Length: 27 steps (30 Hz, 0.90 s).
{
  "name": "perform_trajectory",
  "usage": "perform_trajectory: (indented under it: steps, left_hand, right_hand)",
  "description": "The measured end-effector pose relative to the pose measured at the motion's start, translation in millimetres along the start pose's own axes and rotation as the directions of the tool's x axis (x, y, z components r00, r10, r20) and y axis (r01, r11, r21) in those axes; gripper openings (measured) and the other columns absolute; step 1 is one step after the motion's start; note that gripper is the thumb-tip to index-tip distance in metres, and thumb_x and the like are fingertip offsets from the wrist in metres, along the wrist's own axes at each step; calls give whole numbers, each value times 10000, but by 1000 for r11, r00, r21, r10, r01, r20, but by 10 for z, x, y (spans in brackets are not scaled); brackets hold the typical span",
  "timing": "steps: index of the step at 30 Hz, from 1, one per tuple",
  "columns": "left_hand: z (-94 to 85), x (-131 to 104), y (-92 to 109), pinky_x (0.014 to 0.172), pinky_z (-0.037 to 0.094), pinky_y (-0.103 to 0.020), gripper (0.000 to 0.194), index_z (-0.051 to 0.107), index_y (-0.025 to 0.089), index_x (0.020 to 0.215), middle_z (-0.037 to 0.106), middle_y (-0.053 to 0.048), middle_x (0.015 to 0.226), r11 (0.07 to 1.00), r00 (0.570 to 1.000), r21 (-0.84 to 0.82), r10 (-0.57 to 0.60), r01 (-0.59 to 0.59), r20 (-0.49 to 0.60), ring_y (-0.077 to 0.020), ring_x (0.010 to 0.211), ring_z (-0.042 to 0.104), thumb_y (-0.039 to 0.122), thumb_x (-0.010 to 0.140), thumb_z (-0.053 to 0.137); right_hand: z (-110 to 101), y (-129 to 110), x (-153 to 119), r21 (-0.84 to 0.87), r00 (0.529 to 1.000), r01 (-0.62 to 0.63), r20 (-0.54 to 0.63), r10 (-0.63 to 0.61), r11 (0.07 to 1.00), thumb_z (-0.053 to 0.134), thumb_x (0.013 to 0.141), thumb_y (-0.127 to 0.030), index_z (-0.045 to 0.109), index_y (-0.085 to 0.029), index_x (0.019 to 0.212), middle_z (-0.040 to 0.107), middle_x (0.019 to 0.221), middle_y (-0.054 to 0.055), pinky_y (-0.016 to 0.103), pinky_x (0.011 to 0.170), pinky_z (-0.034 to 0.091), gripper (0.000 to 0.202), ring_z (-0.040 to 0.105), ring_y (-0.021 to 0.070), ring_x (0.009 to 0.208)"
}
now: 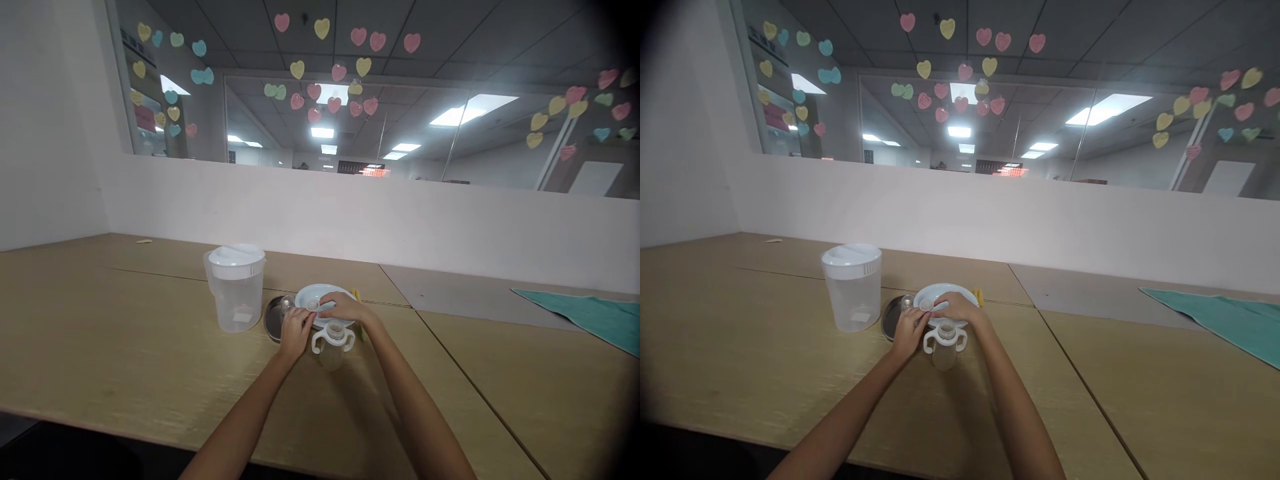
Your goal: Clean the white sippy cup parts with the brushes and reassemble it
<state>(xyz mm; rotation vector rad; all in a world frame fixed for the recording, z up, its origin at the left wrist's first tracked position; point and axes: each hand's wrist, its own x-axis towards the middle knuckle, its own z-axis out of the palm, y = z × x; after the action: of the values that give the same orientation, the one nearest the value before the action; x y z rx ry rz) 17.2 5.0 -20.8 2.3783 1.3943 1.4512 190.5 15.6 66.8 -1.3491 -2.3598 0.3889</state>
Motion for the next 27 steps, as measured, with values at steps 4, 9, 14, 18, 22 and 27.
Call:
perform_trajectory:
  steps: [4,9,14,18,22,27]
  left_hand:
    - [-22,19,-12,835,413,-347,294,661,206,973,685,-48,977,998,999,-64,-17,14,-40,-195,925,575,348,906,412]
    - [-34,21,-8,806,422,-357,285,678,193,916,683,-65,904,1000,1000,7,-12,12,8,-204,894,569,323,897,425]
    - [-63,21,21,828,410,-354,271,670,218,960,683,-47,938,999,999,31,34,-35,23,-197,923,563,334,892,433]
    - [-98,31,-5,840,405,-339,296,675,234,956,683,-31,958,999,1000,44,2,-1,-14,-184,928,563,329,907,399]
    - [-129,43,-80,850,404,-346,275,678,214,933,669,-41,992,986,988,110,-112,124,-104,-202,949,553,295,892,418]
    - [-140,42,-139,835,415,-364,253,676,217,940,655,-51,1035,950,957,158,-245,268,-154,-231,960,549,290,867,445]
  right_hand:
    - [91,-66,34,207,993,97,-84,-81,973,651,711,-396,693,-204,978,657,1058,46,296,912,411,331,582,190,996]
    - [245,-11,122,396,982,189,-49,-185,899,627,727,-400,697,-181,933,667,1007,49,280,853,444,308,588,178,955]
    - [277,49,182,423,983,183,-106,-152,888,531,786,-367,677,-149,906,669,950,47,257,800,442,289,584,160,895]
    - [152,89,143,218,990,41,-137,-11,975,436,831,-286,649,-126,891,659,807,32,209,698,412,273,567,116,747]
    - [101,143,89,50,988,-100,-109,105,994,461,793,-222,679,-131,819,656,761,47,210,674,370,238,551,127,726]
    - [218,239,82,-1,983,-185,-19,185,983,481,726,-136,710,-121,799,687,837,90,221,707,379,240,580,163,795]
